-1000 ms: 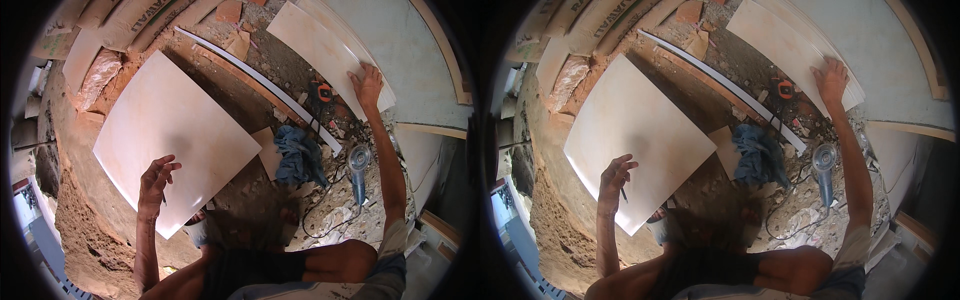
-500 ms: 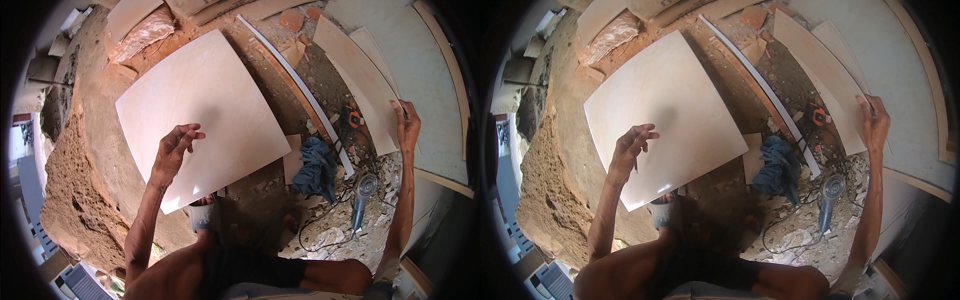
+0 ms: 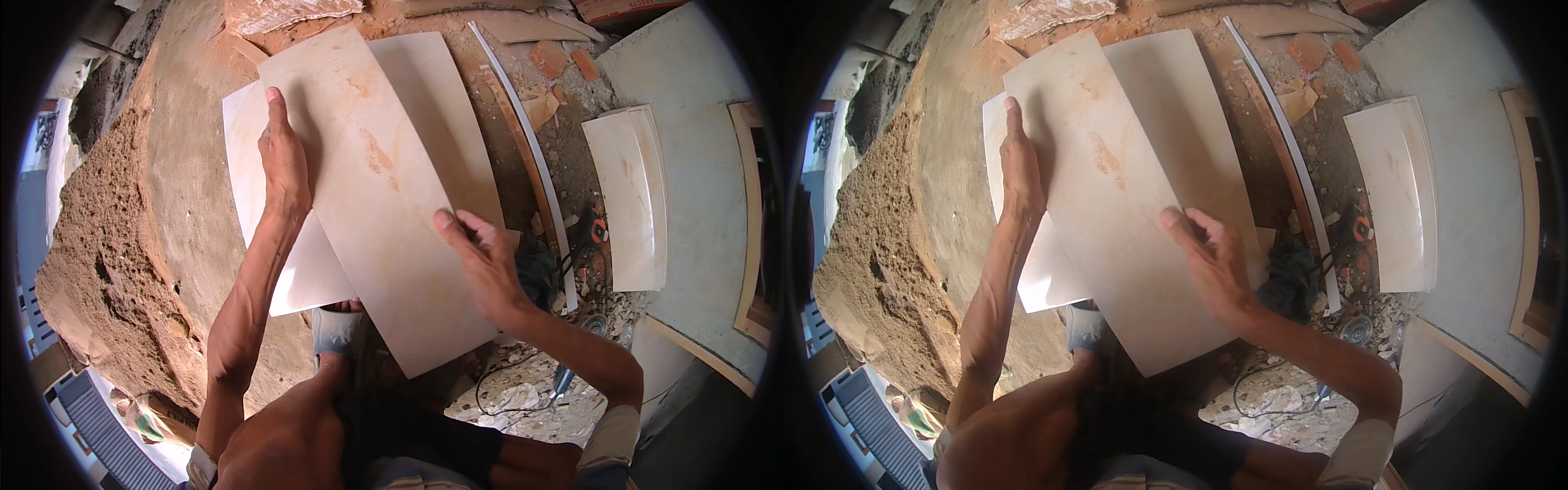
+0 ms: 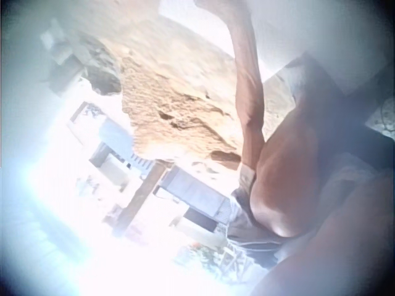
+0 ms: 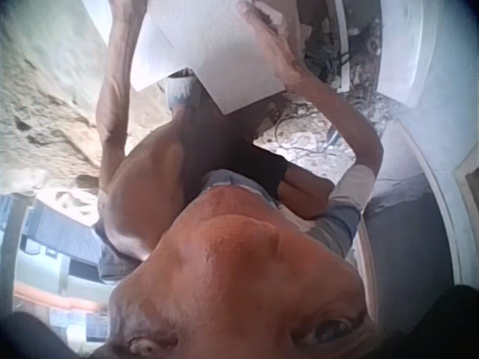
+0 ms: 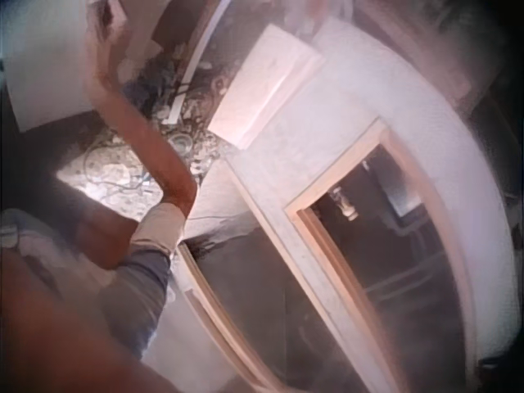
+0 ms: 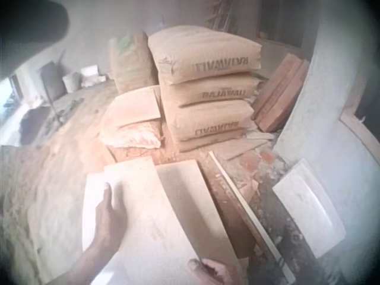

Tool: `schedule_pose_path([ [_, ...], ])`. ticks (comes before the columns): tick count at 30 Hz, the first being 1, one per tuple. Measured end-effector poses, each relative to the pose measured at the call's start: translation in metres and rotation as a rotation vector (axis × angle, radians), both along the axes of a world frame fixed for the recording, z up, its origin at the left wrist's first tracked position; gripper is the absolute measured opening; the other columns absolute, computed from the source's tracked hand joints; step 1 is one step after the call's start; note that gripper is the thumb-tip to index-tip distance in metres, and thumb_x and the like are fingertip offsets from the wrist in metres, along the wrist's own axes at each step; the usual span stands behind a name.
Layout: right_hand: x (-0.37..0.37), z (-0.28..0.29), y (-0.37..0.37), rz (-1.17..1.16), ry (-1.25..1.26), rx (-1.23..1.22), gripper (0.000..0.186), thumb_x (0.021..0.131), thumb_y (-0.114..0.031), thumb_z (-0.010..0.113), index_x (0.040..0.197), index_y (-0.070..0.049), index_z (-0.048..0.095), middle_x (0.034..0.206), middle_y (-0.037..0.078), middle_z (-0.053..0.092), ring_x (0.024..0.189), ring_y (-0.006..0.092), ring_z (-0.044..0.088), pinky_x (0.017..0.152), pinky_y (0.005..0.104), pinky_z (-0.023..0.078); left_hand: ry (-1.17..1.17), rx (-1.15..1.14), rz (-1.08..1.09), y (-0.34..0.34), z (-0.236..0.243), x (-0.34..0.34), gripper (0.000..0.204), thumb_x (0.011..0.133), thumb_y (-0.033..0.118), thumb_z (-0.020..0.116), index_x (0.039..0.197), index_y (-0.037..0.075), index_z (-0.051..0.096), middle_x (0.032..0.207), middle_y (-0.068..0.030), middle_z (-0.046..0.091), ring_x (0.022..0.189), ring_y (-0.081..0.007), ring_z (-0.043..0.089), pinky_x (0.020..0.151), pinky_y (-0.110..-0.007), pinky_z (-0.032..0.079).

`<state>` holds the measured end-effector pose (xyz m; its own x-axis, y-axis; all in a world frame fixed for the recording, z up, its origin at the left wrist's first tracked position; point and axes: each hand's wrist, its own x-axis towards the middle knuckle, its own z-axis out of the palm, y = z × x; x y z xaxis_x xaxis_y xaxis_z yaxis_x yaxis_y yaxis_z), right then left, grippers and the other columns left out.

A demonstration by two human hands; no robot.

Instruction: The person measures a tile with a tape measure, marks it with a pen, and then cuts the tile along the marked line using an angle grinder.

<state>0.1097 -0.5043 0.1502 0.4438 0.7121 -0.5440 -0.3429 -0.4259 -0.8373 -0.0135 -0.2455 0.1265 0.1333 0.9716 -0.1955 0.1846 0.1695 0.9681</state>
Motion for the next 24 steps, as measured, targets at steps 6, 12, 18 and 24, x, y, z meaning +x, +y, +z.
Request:
schedule_pose_path([
  [6,-0.049,-0.071,0.053,0.031,-0.087,0.021,0.051,0.11,-0.044,0.069,0.102,0.007,0.068,0.082,-0.003,0.057,0.077,0.007,0.049,0.068,0.0279,0.042,0.095,0.042,0.007,0.061,-0.039,-0.041,0.069,0.107,0.063,0.067,0.106,-0.006,0.07,0.093,-0.0048,0.064,0.088,-0.0131,0.053,0.089,-0.029,0.051],
  [12,-0.032,-0.099,0.07,0.212,-0.23,0.026,0.049,0.109,-0.04,0.069,0.111,0.008,0.069,0.076,0.007,0.061,0.075,0.0136,0.053,0.069,0.036,0.048,0.142,0.123,-0.013,0.089,-0.057,-0.023,0.077,0.106,0.063,0.068,0.11,-0.014,0.071,0.091,-0.0051,0.063,0.091,-0.0134,0.054,0.094,-0.03,0.049],
  [18,-0.016,-0.098,0.075,0.351,-0.42,0.039,0.032,0.11,-0.026,0.071,0.106,0.005,0.066,0.083,0.001,0.06,0.074,0.0081,0.049,0.067,0.0289,0.044,0.136,0.064,-0.046,0.096,-0.072,-0.024,0.075,0.106,0.064,0.067,0.11,-0.012,0.072,0.092,-0.0045,0.063,0.092,-0.0128,0.053,0.097,-0.028,0.048],
  [24,0.019,-0.09,0.052,0.506,-0.871,0.197,0.029,0.097,-0.018,0.084,0.116,0.001,0.072,0.109,0.009,0.069,0.089,0.0219,0.065,0.075,0.0337,0.055,0.146,0.097,-0.05,0.106,-0.092,-0.033,0.079,0.105,0.062,0.07,0.119,-0.016,0.072,0.094,-0.0069,0.065,0.092,-0.0133,0.054,0.101,-0.028,0.048],
])
